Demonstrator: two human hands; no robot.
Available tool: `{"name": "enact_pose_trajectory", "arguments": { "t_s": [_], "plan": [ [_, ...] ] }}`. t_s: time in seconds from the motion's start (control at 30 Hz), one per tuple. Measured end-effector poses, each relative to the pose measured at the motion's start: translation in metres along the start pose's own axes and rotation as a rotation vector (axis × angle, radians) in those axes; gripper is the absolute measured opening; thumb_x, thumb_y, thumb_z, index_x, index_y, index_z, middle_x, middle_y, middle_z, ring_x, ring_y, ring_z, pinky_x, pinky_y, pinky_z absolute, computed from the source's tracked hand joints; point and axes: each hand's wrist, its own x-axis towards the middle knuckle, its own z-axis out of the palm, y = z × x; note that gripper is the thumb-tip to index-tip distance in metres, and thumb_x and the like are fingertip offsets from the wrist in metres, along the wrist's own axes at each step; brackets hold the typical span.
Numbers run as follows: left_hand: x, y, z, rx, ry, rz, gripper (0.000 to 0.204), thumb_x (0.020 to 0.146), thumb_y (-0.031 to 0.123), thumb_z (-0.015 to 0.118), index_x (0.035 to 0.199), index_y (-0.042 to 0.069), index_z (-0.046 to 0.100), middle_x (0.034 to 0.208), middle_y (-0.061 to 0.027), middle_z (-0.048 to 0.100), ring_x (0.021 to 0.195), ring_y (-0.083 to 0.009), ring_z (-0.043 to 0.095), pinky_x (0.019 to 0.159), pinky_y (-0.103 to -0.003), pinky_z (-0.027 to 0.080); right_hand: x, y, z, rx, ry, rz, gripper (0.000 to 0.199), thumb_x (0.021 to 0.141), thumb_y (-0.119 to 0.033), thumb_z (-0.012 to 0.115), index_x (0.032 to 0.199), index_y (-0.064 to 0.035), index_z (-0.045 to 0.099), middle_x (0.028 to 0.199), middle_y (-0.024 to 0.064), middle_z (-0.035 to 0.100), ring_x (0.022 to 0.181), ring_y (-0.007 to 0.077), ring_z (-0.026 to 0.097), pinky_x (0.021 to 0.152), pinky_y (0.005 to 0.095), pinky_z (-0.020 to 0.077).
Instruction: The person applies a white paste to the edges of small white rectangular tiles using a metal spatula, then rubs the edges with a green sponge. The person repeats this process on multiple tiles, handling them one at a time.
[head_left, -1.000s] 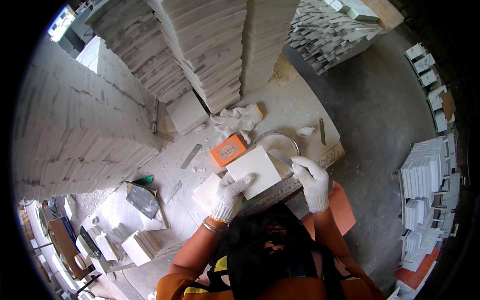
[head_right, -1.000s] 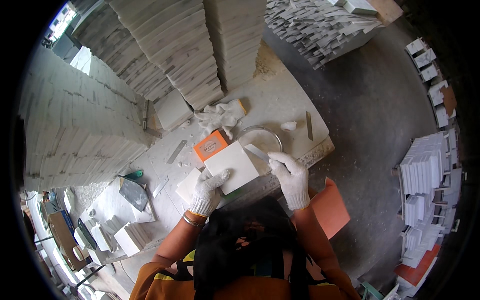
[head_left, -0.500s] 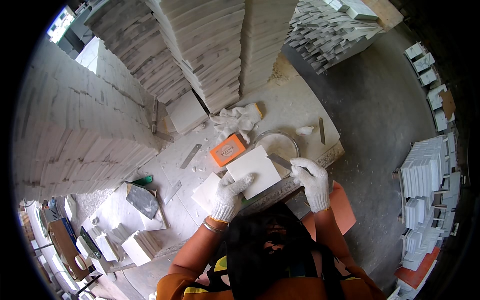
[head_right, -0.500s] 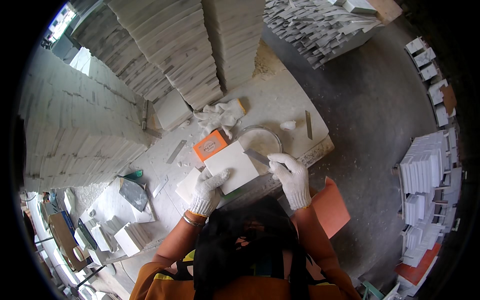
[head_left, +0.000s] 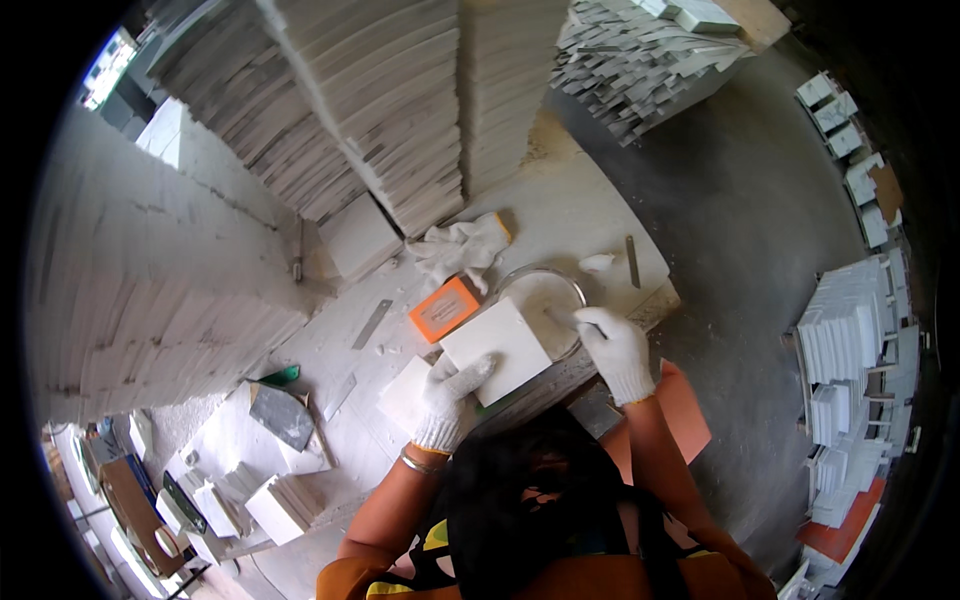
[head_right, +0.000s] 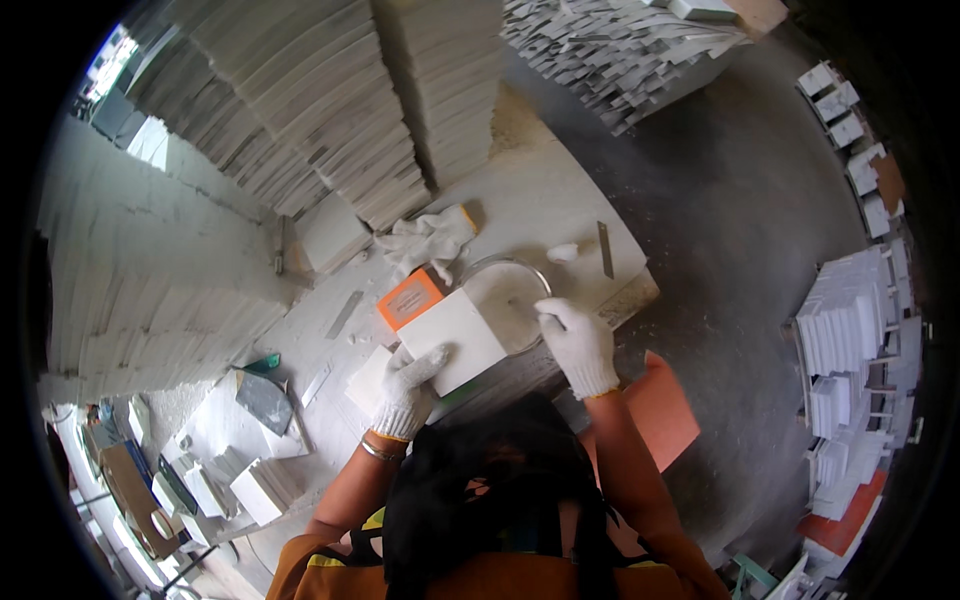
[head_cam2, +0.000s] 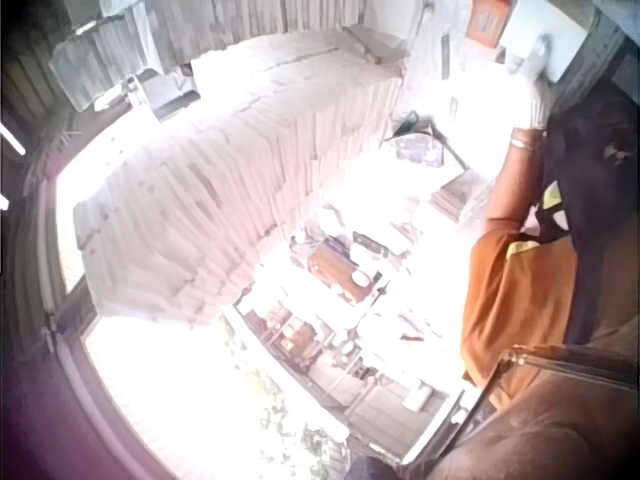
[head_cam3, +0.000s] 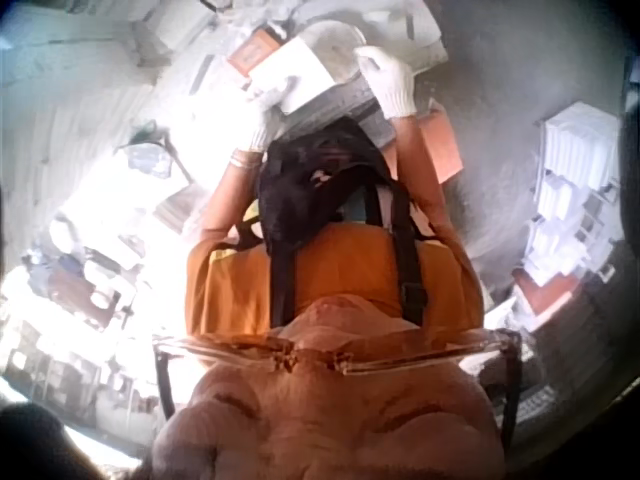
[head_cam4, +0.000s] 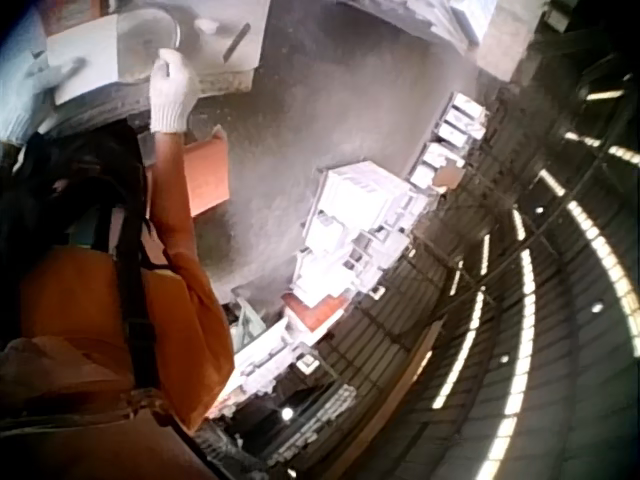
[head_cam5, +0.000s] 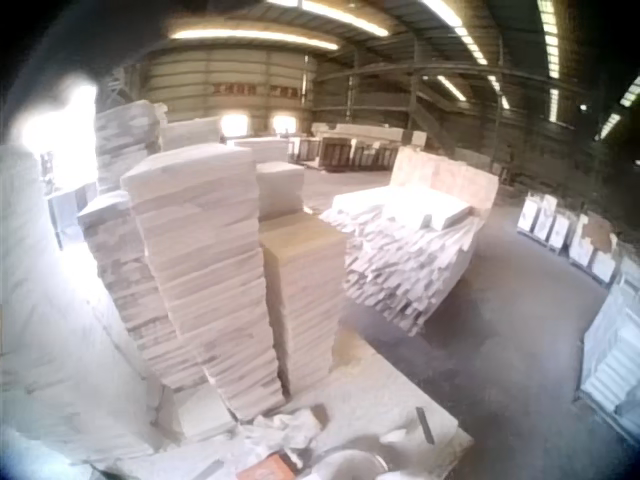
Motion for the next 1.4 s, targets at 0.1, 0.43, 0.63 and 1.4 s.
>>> {"name": "enact_pose_trajectory", "arguments": {
  "t_s": [0.1,0.43,0.63,1.4],
  "plan": [
    [0.001,-0.001,-0.003,0.012,0.008,0.024,0.037,0.092,0.002,0.069,0.127,-0.006,0.061,0.119,-0.0125,0.070,0.107,-0.0213,0.067,0.099,-0.035,0.052,0.012,-0.008,-0.002,-0.176,-0.133,0.111,0.018,0.092,-0.026,0.067,0.103,-0.0134,0.074,0.097,0.0117,0.073,0.088,0.0358,0.069,0.076,0.0407,0.0544],
    [0.000,0.001,0.005,-0.025,0.043,0.023,0.039,0.091,-0.001,0.067,0.129,-0.006,0.058,0.120,-0.0138,0.068,0.109,-0.0238,0.066,0.100,-0.037,0.051,0.066,0.045,-0.022,-0.051,0.115,0.217,0.044,0.080,-0.031,0.082,0.113,-0.0049,0.071,0.099,0.0128,0.073,0.090,0.0253,0.070,0.082,0.0380,0.0552],
    [0.001,0.001,0.004,0.029,0.047,0.024,0.039,0.092,0.001,0.068,0.129,-0.006,0.059,0.120,-0.0126,0.069,0.110,-0.0217,0.066,0.100,-0.035,0.051,0.084,0.062,-0.002,-0.027,-0.037,0.141,0.047,0.082,-0.030,0.079,0.119,-0.0031,0.067,0.101,0.0138,0.072,0.095,0.0249,0.069,0.084,0.0375,0.0535],
    [-0.001,-0.003,0.001,0.045,-0.041,0.028,0.039,0.097,0.005,0.067,0.134,-0.005,0.059,0.123,-0.0102,0.069,0.110,-0.0186,0.066,0.099,-0.033,0.051,0.021,-0.037,-0.050,0.314,-0.316,-0.113,0.030,0.088,-0.025,0.077,0.109,-0.0054,0.075,0.095,0.0136,0.072,0.084,0.0268,0.068,0.076,0.0371,0.0530]
  ]
}}
